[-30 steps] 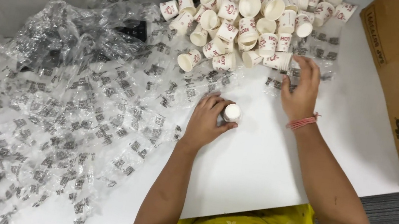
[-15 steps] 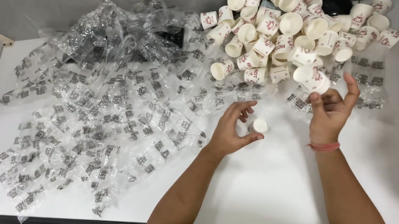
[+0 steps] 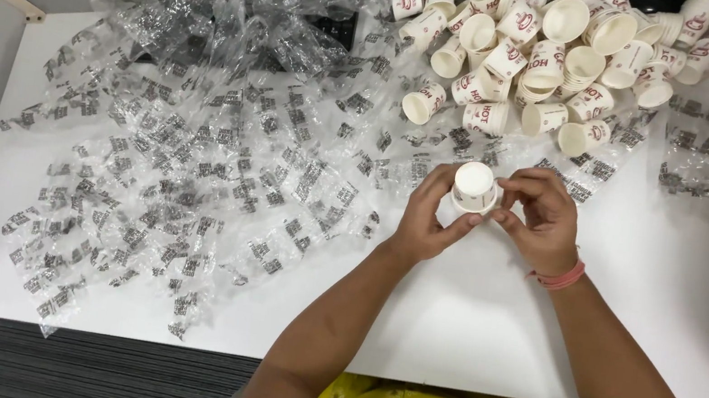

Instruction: The person is stacking small paper cups and placing them into clear plastic sleeves.

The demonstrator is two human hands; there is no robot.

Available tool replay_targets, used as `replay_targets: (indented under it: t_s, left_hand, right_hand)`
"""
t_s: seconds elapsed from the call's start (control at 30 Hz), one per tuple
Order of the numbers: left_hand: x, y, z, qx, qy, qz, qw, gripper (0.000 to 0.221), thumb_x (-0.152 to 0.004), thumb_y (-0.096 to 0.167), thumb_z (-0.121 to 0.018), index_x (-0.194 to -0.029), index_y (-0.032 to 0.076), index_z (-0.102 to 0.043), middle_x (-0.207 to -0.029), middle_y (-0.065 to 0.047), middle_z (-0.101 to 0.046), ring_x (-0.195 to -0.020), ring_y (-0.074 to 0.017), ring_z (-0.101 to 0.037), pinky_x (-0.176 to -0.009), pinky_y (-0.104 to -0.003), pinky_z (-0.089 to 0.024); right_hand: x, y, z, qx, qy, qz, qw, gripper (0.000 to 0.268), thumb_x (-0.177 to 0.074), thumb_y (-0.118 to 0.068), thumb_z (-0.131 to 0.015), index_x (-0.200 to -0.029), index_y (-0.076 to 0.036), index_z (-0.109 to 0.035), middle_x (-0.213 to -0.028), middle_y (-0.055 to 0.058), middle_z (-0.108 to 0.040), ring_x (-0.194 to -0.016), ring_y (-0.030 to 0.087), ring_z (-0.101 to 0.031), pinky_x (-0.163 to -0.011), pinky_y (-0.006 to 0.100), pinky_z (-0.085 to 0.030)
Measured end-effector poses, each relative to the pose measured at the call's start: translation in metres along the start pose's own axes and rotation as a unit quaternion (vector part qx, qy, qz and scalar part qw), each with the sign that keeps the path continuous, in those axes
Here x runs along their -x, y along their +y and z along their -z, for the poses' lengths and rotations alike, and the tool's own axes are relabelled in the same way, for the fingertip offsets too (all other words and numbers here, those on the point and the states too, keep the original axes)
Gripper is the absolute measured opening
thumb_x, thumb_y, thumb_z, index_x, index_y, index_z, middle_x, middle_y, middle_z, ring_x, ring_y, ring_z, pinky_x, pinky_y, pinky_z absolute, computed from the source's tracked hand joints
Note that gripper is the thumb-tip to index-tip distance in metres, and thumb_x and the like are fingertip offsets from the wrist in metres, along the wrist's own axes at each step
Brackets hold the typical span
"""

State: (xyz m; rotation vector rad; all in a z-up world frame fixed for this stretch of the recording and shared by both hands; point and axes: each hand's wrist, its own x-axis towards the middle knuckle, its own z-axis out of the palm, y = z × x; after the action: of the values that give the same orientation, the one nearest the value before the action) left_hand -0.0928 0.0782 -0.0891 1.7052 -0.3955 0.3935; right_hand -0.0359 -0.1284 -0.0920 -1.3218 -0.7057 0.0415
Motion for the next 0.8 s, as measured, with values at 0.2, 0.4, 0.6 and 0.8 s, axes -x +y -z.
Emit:
replay_targets:
  t_s: [0.2,0.4,0.6,0.8]
  left_hand:
    - [-0.005,0.015,0.0,-0.088,0.029,-0.033,0.995,0.064,-0.076,0.017,-0.085,-0.137,0.009,-0.063,-0.126,-0.01,-0.054,-0.116,-0.027,-0.062,-0.104,-0.038,-0.054]
    - [-0.004,0.008,0.001,-0.107,0.047,-0.034,0.993,0.066,-0.076,0.016,-0.087,-0.137,0.009,-0.063,-0.126,-0.011,-0.051,-0.119,-0.0276,-0.059,-0.105,-0.039,-0.053]
    - [-0.009,-0.009,0.007,0.039,0.117,0.022,0.992,0.06,-0.089,0.005,-0.078,-0.144,0.003,-0.054,-0.136,-0.01,-0.047,-0.128,-0.0229,-0.059,-0.109,-0.035,-0.053]
    - [-0.016,0.005,0.007,0.042,0.104,0.103,0.988,0.062,-0.08,0.0,-0.08,-0.139,0.006,-0.06,-0.132,-0.009,-0.042,-0.123,-0.0207,-0.06,-0.102,-0.032,-0.062]
  right_hand:
    - [-0.003,-0.004,-0.004,0.031,0.005,0.062,0.998,0.048,-0.092,-0.015,-0.082,-0.132,0.001,-0.061,-0.129,0.007,-0.056,-0.121,0.016,-0.061,-0.109,0.032,-0.053]
    - [-0.013,-0.026,-0.006,0.204,0.015,0.111,0.973,0.063,-0.085,-0.018,-0.084,-0.139,-0.002,-0.057,-0.136,0.013,-0.058,-0.128,0.024,-0.06,-0.112,0.035,-0.049]
    - [-0.022,-0.028,-0.021,0.317,-0.093,-0.081,0.94,0.087,-0.08,-0.021,-0.084,-0.154,-0.004,-0.041,-0.136,0.014,-0.065,-0.125,0.028,-0.065,-0.105,0.038,-0.051]
    - [-0.025,-0.034,-0.017,0.369,-0.079,-0.111,0.92,0.089,-0.072,-0.024,-0.089,-0.148,-0.006,-0.046,-0.129,0.016,-0.065,-0.119,0.03,-0.066,-0.1,0.039,-0.053]
